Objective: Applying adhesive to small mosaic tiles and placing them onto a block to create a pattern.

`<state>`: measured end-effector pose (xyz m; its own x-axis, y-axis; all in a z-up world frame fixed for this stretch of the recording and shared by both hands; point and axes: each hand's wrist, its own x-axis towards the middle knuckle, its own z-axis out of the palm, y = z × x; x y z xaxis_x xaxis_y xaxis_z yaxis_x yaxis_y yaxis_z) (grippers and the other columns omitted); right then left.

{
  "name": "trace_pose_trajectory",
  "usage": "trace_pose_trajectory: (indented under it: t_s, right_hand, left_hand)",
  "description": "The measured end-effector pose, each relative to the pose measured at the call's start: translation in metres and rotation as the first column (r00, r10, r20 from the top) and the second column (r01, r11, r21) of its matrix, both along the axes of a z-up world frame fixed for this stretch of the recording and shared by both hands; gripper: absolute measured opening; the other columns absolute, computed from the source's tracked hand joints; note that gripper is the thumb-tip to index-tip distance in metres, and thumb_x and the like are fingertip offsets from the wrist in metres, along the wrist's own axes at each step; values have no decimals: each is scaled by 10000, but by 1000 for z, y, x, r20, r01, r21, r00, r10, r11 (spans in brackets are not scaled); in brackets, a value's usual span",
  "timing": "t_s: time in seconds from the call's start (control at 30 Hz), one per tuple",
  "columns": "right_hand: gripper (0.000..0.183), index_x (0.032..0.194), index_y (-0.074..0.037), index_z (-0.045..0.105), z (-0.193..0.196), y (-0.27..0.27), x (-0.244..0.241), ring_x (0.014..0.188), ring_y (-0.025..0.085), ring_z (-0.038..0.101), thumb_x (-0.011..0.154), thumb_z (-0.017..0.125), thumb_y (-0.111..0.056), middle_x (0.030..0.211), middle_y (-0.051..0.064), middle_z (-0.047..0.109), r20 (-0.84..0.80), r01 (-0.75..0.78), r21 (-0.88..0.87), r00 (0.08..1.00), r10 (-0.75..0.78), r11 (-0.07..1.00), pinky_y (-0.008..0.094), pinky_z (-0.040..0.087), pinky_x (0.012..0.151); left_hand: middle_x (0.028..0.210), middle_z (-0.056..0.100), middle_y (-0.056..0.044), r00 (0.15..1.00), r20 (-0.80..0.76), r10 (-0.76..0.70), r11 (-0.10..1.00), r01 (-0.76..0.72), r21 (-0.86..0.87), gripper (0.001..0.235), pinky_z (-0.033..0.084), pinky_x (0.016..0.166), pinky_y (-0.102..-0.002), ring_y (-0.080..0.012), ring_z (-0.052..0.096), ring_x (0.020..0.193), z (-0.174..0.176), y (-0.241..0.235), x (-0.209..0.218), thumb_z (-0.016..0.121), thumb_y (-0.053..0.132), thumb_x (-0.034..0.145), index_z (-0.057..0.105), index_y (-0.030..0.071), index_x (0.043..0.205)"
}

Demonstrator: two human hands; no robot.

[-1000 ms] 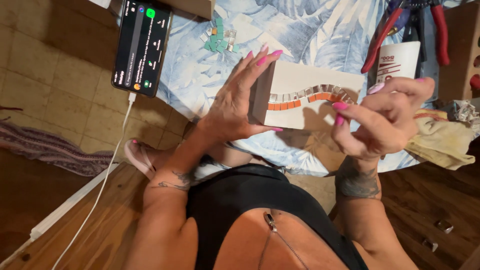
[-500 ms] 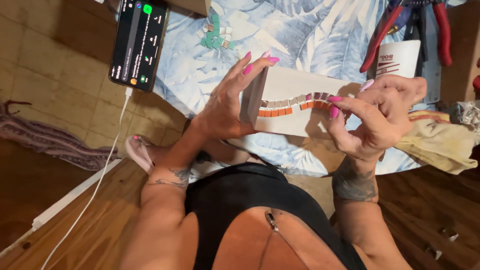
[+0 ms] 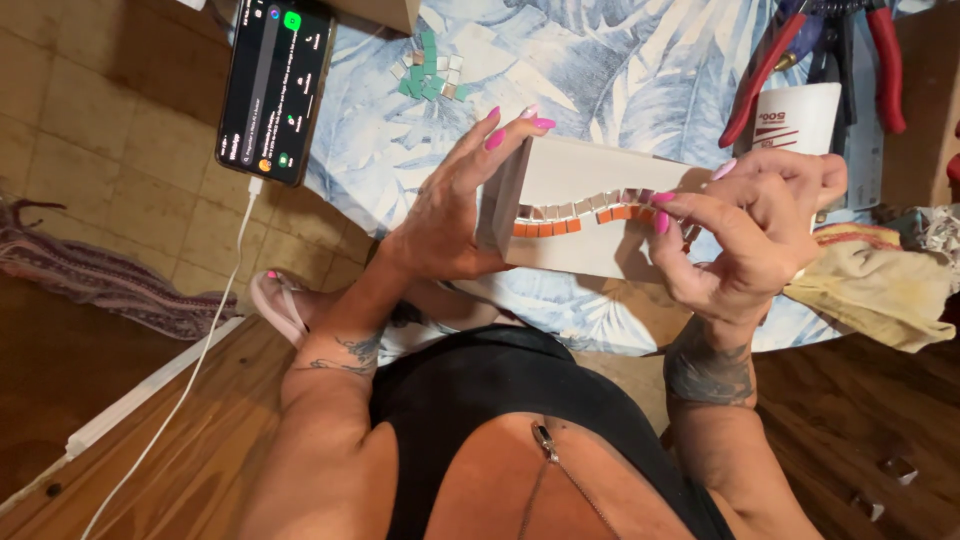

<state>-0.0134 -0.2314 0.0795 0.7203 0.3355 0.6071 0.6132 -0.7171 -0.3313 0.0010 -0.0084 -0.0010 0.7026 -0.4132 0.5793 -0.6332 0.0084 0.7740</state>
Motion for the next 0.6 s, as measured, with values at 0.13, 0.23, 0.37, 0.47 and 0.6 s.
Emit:
trace_pose_trajectory:
  t_s: [0.13, 0.23, 0.37, 0.47, 0.6]
  right_hand:
    - [42, 750, -51, 663, 5, 8, 2, 792, 308, 461, 711, 666, -66, 632, 49, 465, -25, -55, -17, 998, 55, 998, 418, 198, 796]
    - [123, 781, -74, 663, 6, 12, 3, 799, 299, 458, 710, 669, -175, 673, 44, 495, -33, -94, -103, 995, 91, 990, 429, 202, 774]
    - [153, 843, -87, 651, 12, 20, 3, 802, 304, 476, 779, 703, -216, 717, 52, 485, -79, -107, -162, 992, 95, 981, 424, 201, 759]
    - [103, 856, -93, 642, 15, 22, 3, 809, 308, 488, 798, 672, -173, 740, 50, 489, -78, -107, -179, 992, 95, 978, 421, 198, 747]
    - [75, 866, -113, 646, 15, 22, 0, 851, 306, 489, 819, 637, -171, 748, 40, 483, -100, -97, -210, 992, 77, 973, 417, 191, 749]
  left_hand:
    - [1276, 370, -174, 986, -163, 17, 992, 4, 130, 851, 166, 1111, -544, -333, 467, 1188, 10, 0, 1, 541, 553, 731, 196, -24, 1253]
    - [1377, 276, -198, 999, -37, 29, 998, -27, 60, 936, 168, 1146, -531, -346, 366, 1292, -5, 2, -2, 641, 486, 782, -39, 229, 1371]
    - [1414, 225, -166, 997, -64, 53, 989, -43, 141, 956, 168, 1162, -479, -326, 270, 1341, -10, 4, -4, 669, 487, 771, 7, 125, 1357]
    - [1423, 208, -155, 997, -38, 63, 986, -56, 159, 1019, 181, 1161, -477, -316, 247, 1352, -7, 5, -4, 741, 420, 760, -25, 125, 1365]
    - [1429, 189, -146, 997, -9, 73, 983, -71, 167, 1123, 198, 1161, -463, -314, 236, 1358, -4, 6, -7, 852, 322, 716, -43, 119, 1364]
